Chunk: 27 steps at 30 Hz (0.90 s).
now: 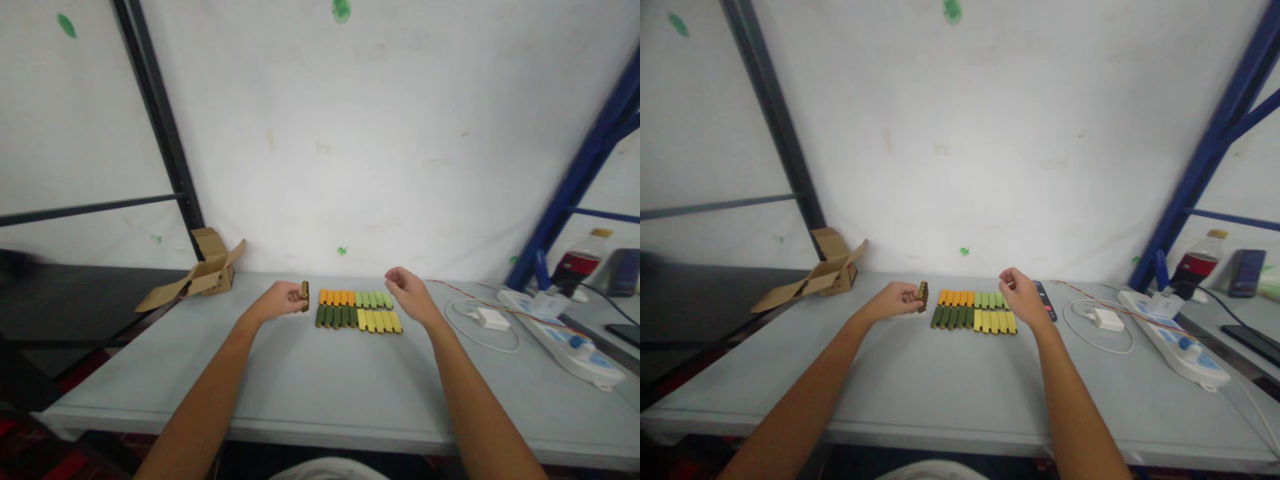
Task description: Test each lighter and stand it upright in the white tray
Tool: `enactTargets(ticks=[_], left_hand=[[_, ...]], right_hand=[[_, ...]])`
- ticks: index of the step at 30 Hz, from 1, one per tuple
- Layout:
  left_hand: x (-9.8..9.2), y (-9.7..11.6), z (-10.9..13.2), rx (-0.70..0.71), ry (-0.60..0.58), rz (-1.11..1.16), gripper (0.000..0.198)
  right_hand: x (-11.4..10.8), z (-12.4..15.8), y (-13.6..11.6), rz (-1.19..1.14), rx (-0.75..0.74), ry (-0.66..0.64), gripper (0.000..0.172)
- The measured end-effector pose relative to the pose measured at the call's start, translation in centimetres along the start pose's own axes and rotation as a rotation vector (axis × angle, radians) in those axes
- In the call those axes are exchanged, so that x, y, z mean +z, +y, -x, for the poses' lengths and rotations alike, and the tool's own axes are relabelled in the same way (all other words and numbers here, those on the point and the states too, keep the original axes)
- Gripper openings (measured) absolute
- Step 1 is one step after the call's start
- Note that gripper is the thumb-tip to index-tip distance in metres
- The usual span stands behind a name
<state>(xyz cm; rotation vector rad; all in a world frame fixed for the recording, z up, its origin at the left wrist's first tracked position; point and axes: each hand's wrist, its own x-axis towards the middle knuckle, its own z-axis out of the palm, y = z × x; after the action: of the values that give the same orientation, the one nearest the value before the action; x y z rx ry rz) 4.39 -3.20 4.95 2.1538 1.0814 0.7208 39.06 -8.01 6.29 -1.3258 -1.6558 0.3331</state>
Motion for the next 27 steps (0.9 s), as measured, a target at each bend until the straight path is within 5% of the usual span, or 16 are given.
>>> enactTargets(ticks=[4, 9, 14, 20, 27], left_hand=[[0.1, -0.6, -0.2, -0.020, -0.022, -0.028, 0.030], [-0.3, -0.9, -0.4, -0.017, 0.013, -0.145, 0.035], [-1.3, -0.7, 0.3, -0.036, 0.010, -0.136, 0.039], [-2.7, -2.8, 0.7, -0.044, 0.395, -0.192, 0.050], [-2.3, -5.3, 0.3, -0.138, 0.447, -0.292, 0.046]], right_hand=[[-1.5, 0.7, 1.3, 0.132, -0.077, -0.227, 0.018], [-2.4, 2.5, 3.5, 0.342, -0.091, -0.484, 0.041], [-2.8, 3.9, 4.8, 0.238, -0.021, -0.525, 0.054], [-3.0, 4.4, 4.3, 0.260, -0.070, -0.534, 0.049], [-3.0, 3.9, 4.8, 0.360, -0.065, -0.561, 0.037]])
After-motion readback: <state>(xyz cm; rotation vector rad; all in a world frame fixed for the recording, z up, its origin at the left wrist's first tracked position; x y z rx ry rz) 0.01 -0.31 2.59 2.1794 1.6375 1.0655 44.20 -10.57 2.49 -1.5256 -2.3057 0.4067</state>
